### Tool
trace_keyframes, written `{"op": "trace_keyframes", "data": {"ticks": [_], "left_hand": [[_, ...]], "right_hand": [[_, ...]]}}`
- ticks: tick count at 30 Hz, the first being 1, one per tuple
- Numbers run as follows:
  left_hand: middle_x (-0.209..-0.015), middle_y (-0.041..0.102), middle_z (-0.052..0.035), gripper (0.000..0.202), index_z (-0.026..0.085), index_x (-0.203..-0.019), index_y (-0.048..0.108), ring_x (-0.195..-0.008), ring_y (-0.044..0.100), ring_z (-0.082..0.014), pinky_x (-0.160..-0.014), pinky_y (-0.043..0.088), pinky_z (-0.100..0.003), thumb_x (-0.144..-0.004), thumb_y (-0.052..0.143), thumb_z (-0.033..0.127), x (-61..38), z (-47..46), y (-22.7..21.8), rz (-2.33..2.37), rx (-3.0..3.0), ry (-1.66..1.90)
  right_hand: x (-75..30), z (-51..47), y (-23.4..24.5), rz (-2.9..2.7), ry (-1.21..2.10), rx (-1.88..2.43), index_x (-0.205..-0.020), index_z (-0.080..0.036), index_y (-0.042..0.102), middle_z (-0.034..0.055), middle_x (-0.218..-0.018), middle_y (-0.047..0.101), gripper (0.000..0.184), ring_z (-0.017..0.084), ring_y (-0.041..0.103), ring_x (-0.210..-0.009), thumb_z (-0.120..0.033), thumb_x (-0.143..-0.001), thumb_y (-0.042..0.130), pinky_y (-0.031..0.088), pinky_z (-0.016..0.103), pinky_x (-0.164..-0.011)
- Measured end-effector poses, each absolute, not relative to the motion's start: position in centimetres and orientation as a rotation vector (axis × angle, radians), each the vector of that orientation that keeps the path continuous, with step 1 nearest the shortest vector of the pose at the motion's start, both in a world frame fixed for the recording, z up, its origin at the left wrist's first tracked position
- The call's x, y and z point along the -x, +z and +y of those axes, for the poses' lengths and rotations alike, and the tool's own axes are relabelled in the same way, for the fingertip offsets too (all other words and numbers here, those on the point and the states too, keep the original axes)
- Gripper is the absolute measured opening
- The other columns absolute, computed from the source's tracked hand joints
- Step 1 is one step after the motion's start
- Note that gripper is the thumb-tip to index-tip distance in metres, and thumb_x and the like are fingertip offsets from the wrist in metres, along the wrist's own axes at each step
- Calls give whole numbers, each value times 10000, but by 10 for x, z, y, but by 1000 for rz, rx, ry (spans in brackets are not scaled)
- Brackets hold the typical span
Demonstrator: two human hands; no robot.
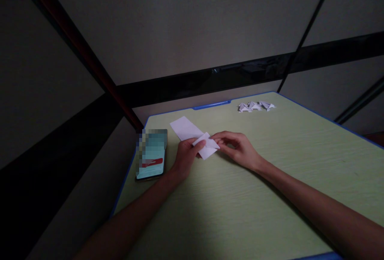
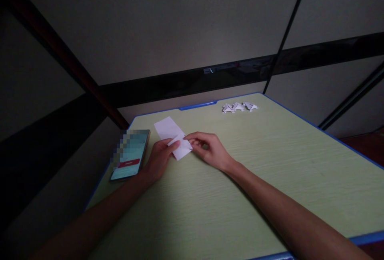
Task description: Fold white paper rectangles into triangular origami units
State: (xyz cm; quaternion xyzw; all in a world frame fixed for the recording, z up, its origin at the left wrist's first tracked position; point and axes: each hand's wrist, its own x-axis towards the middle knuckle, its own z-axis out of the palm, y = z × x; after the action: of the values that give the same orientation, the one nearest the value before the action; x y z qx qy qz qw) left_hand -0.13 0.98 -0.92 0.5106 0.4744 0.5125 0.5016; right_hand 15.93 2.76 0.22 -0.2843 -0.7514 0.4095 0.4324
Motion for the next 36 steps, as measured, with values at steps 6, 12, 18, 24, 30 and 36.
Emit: {"op": "trace_keyframes", "data": {"ticks": [6,12,18,24,30,36], "left_hand": [[-460,443,35,247,108,-525,547,-467,372,-74,-458,274,-198,-633,559,330,2,8,-2,1253,-1402,1132],[-441,439,36,229,110,-500,548,-458,376,-77,-439,257,-194,-616,561,308,-1,5,2,1349,-1543,1005],[-428,440,38,217,116,-473,537,-447,371,-74,-428,253,-191,-608,549,285,-3,3,5,1377,-1532,1036],[-427,449,36,227,115,-477,545,-443,370,-72,-435,259,-192,-609,544,299,-4,3,6,1353,-1484,1031],[-425,436,34,286,111,-483,545,-452,367,-75,-452,263,-199,-629,535,358,-3,3,5,1301,-1498,981],[-447,455,31,269,104,-499,562,-451,364,-70,-450,268,-198,-626,551,341,-3,2,6,1337,-1531,968]], "right_hand": [[-166,33,3,-2003,976,701,-758,-126,650,67,-729,635,126,129,556,-640,-203,-711,563,418,248,-557],[-163,35,2,-1891,1188,664,-672,-128,654,67,-783,613,86,119,552,-671,-201,-667,608,417,247,-585],[-155,30,5,-1578,1435,888,-574,-114,615,5,-594,582,131,68,480,-521,-234,-576,670,364,216,-507],[-150,28,3,-1319,1519,1010,-552,-110,611,-11,-505,582,176,54,449,-441,-246,-501,710,317,204,-447],[-150,28,3,-1292,1519,994,-544,-110,610,-11,-503,587,173,58,463,-450,-229,-483,718,326,209,-462],[-147,27,1,-1223,1560,982,-532,-110,584,-11,-506,579,182,55,452,-450,-235,-490,708,311,212,-459]]}}
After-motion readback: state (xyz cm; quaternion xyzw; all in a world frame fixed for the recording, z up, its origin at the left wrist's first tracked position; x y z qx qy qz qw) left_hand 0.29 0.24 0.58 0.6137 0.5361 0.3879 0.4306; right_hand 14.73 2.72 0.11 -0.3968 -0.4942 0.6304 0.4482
